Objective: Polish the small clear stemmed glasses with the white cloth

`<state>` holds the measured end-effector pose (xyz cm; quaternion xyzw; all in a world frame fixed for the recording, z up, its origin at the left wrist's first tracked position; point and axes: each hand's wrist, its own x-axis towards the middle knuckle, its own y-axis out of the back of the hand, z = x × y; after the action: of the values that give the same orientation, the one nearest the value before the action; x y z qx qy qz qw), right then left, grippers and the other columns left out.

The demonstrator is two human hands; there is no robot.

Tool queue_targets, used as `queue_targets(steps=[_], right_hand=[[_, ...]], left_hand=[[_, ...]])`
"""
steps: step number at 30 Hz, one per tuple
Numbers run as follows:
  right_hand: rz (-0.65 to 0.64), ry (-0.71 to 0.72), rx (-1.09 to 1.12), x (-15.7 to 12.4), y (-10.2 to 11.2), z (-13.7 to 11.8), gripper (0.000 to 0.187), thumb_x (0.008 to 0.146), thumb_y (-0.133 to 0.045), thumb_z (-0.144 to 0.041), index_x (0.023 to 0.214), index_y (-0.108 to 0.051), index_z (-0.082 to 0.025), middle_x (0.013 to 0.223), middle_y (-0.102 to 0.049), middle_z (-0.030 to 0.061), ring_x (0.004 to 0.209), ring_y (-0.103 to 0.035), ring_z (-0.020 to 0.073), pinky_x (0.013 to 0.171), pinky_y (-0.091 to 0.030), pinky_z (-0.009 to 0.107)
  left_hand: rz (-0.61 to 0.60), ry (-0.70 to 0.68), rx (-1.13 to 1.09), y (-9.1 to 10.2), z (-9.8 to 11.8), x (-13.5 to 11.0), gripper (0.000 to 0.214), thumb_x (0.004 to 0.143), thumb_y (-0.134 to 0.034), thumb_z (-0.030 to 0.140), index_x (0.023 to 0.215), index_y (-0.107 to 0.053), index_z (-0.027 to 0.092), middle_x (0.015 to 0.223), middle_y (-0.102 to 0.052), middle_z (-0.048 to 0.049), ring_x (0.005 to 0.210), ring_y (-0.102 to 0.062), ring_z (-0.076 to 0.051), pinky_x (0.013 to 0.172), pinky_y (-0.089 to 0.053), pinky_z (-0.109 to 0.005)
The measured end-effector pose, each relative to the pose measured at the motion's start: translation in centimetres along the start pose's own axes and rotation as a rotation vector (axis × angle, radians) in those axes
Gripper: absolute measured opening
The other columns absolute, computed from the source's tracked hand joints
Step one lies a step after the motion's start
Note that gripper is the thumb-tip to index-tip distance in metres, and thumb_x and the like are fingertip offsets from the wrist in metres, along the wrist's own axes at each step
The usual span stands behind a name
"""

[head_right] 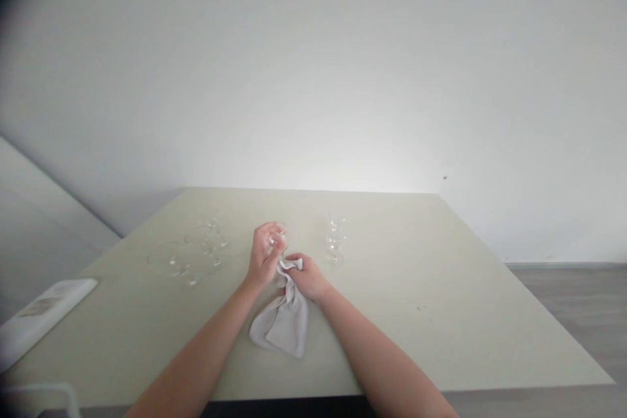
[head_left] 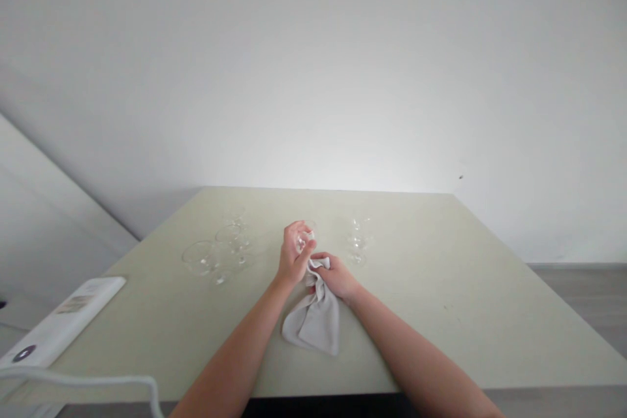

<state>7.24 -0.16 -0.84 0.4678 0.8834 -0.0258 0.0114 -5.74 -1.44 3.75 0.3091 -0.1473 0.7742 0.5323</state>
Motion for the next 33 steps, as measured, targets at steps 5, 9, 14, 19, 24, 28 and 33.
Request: queue_targets(steps=[5, 9, 14, 19, 24, 28, 33], right_hand=[[0.087, -0.005, 0.033, -0.3, -0.1, -0.7, 0.039, 0.074, -0.069, -0.04, 0.104, -0.054, -0.02, 0.073, -0.062, -0.0015, 0.065, -0.06, 0.0155, 0.059, -0.051, 0.028], [0.121, -0.052, 0.097, -0.5, -0.4, -1.0, 0.046, 0.07, -0.069, -0.042, 0.103, -0.042, -0.023, 0.063, -0.056, -0.0082, 0.052, -0.057, 0.0138, 0.049, -0.049, 0.026], [0.161, -0.083, 0.115, -0.7, -0.6, -1.4, 0.047, 0.068, -0.07, -0.046, 0.092, -0.036, -0.024, 0.058, -0.05, -0.0112, 0.045, -0.054, 0.0127, 0.042, -0.045, 0.023], [0.03, -0.008, 0.072, -1.2, -0.3, -1.9, 0.039, 0.07, -0.07, -0.046, 0.087, -0.044, -0.022, 0.061, -0.051, -0.0085, 0.052, -0.051, 0.0105, 0.048, -0.043, 0.021], [-0.25, 0.066, -0.008, -1.7, 0.1, -2.0, 0.031, 0.07, -0.072, -0.037, 0.086, -0.052, -0.018, 0.072, -0.054, -0.0054, 0.064, -0.05, 0.0101, 0.061, -0.042, 0.021], [-0.349, 0.1, -0.051, -1.7, 0.2, -2.2, 0.028, 0.071, -0.07, -0.032, 0.09, -0.056, -0.017, 0.08, -0.057, -0.0026, 0.074, -0.052, 0.0125, 0.072, -0.043, 0.025], [-0.339, 0.109, -0.061, -1.6, 0.1, -2.2, 0.027, 0.071, -0.07, -0.031, 0.091, -0.058, -0.017, 0.083, -0.059, -0.0015, 0.076, -0.053, 0.0135, 0.077, -0.042, 0.028]], left_hand=[[0.016, 0.037, 0.008, -0.2, -0.3, 0.2, 0.048, 0.085, -0.06, 0.04, 0.125, -0.041, 0.022, 0.11, -0.055, -0.0074, 0.102, -0.058, -0.019, 0.091, -0.045, -0.036], [0.046, 0.062, 0.049, -0.3, -0.5, 0.2, 0.049, 0.085, -0.06, 0.04, 0.126, -0.04, 0.022, 0.11, -0.056, -0.0076, 0.102, -0.058, -0.019, 0.088, -0.047, -0.034], [0.088, 0.096, 0.087, -0.3, -0.4, 0.2, 0.05, 0.084, -0.06, 0.042, 0.126, -0.04, 0.022, 0.11, -0.056, -0.0078, 0.098, -0.058, -0.019, 0.082, -0.048, -0.032], [0.087, 0.095, 0.152, -0.3, -0.1, 0.3, 0.049, 0.084, -0.06, 0.041, 0.125, -0.04, 0.023, 0.109, -0.055, -0.0071, 0.095, -0.058, -0.018, 0.076, -0.049, -0.03], [-0.003, 0.11, 0.153, -0.4, 0.2, 0.1, 0.049, 0.086, -0.058, 0.039, 0.127, -0.038, 0.023, 0.112, -0.056, -0.007, 0.095, -0.058, -0.017, 0.077, -0.048, -0.029], [-0.075, 0.136, 0.136, -0.6, 0.4, 0.0, 0.051, 0.085, -0.059, 0.04, 0.128, -0.038, 0.023, 0.113, -0.057, -0.0074, 0.093, -0.059, -0.016, 0.077, -0.049, -0.029], [-0.148, 0.154, 0.128, -0.5, 0.4, 0.1, 0.051, 0.085, -0.06, 0.04, 0.127, -0.037, 0.023, 0.115, -0.057, -0.0074, 0.087, -0.059, -0.014, 0.075, -0.049, -0.029]])
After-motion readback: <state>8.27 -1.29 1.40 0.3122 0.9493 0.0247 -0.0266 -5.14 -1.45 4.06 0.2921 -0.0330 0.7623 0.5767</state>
